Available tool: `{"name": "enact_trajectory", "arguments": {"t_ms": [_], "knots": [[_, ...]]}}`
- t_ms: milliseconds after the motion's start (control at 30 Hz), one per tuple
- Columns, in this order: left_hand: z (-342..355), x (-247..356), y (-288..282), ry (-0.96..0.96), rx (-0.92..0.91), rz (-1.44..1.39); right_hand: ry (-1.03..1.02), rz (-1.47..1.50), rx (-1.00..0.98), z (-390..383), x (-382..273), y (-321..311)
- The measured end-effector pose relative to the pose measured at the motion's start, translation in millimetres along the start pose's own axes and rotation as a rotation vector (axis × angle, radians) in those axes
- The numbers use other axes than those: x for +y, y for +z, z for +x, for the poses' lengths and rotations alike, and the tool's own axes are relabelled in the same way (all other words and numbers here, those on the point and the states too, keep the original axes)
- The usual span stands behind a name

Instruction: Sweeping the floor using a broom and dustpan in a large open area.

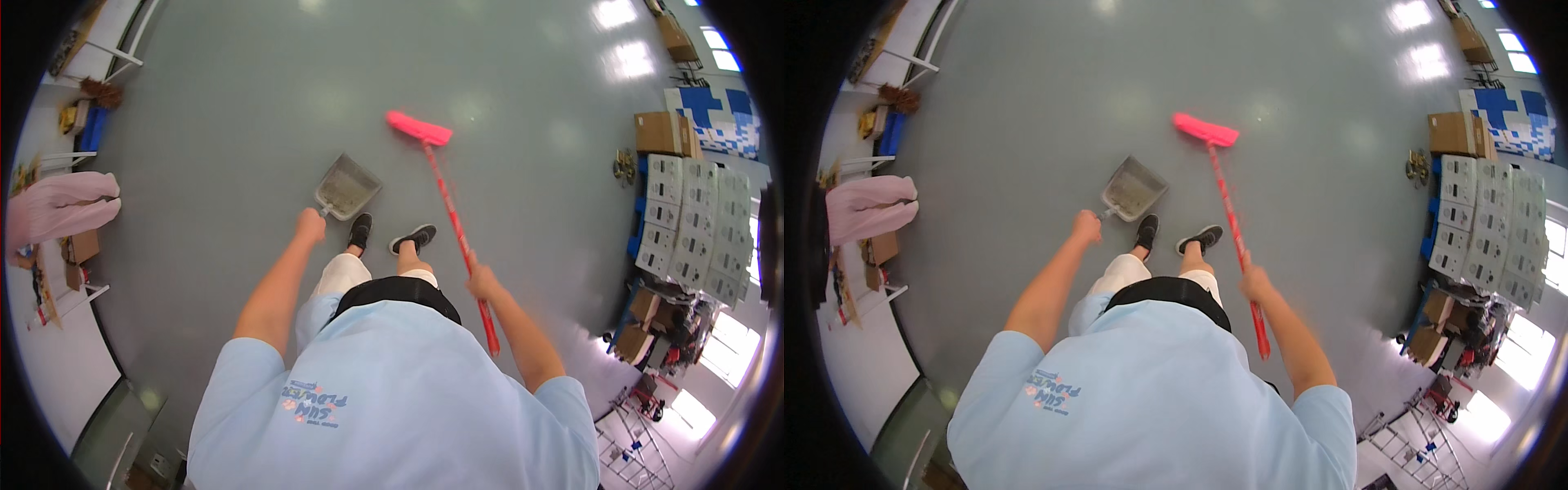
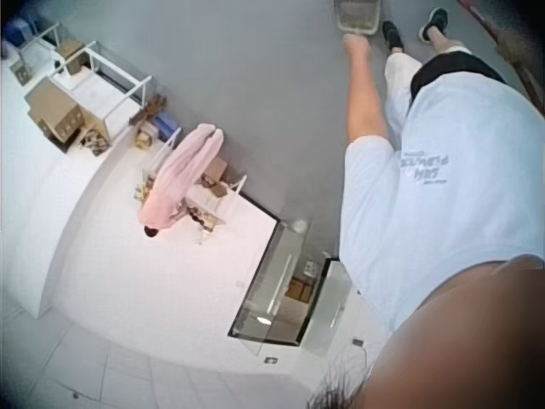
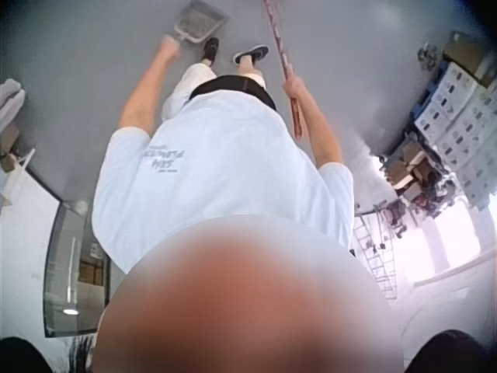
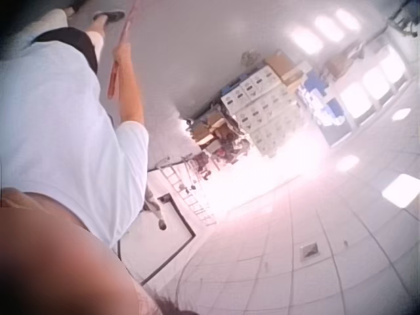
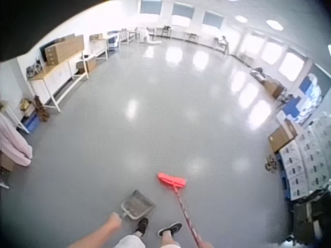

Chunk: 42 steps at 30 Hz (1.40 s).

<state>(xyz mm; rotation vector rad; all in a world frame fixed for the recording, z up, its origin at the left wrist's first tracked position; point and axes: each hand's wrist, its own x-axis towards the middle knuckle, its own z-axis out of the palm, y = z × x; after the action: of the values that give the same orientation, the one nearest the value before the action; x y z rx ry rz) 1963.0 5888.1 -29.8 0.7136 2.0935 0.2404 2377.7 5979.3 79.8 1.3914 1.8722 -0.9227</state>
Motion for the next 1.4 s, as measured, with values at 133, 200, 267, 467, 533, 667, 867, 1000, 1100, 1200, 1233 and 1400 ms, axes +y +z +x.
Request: {"name": "enact_trajectory", "arguments": {"t_ms": [133, 200, 267, 467, 533, 667, 867, 1000, 1100, 1200, 1233, 1400], "knots": [[0, 27, 2, -0.064, -0.018, 0.101, -0.068, 0.009, -0.112, -93, -19, 13], [5, 19, 7, 0.0, -0.037, 0.204, -0.055, 0.332, -0.303, -131, -34, -15], [2, 10, 9, 0.071, -0.06, 0.326, 0.031, 0.414, -0.315, -159, -42, -26], [-24, 10, -4, 0.035, -0.147, 0.05, 0.267, 0.558, -0.058, -143, -1, -25], [-27, 16, -5, 0.037, -0.127, 0.042, 0.278, 0.55, 0.102, -113, 27, -10], [-21, 41, -9, 0.248, -0.172, 0.345, 0.384, 0.651, 0.209, -49, 53, 7], [-4, 63, 11, 0.321, -0.104, 0.344, 0.299, 0.417, 0.165, -59, 17, 75], [8, 64, 20, 0.289, -0.01, 0.384, 0.189, 0.588, -0.017, -137, -29, 72], [16, 63, 14, 0.265, -0.049, 0.386, 0.174, 0.863, -0.196, -187, -47, 43], [23, 54, 12, 0.26, -0.058, 0.395, 0.192, 1.064, -0.21, -215, -51, 43], [21, 58, 14, 0.269, -0.049, 0.407, 0.211, 1.136, -0.154, -220, -52, 47], [13, 68, 9, 0.229, -0.105, 0.428, 0.398, 1.333, 0.146, -223, -27, 95]]}}
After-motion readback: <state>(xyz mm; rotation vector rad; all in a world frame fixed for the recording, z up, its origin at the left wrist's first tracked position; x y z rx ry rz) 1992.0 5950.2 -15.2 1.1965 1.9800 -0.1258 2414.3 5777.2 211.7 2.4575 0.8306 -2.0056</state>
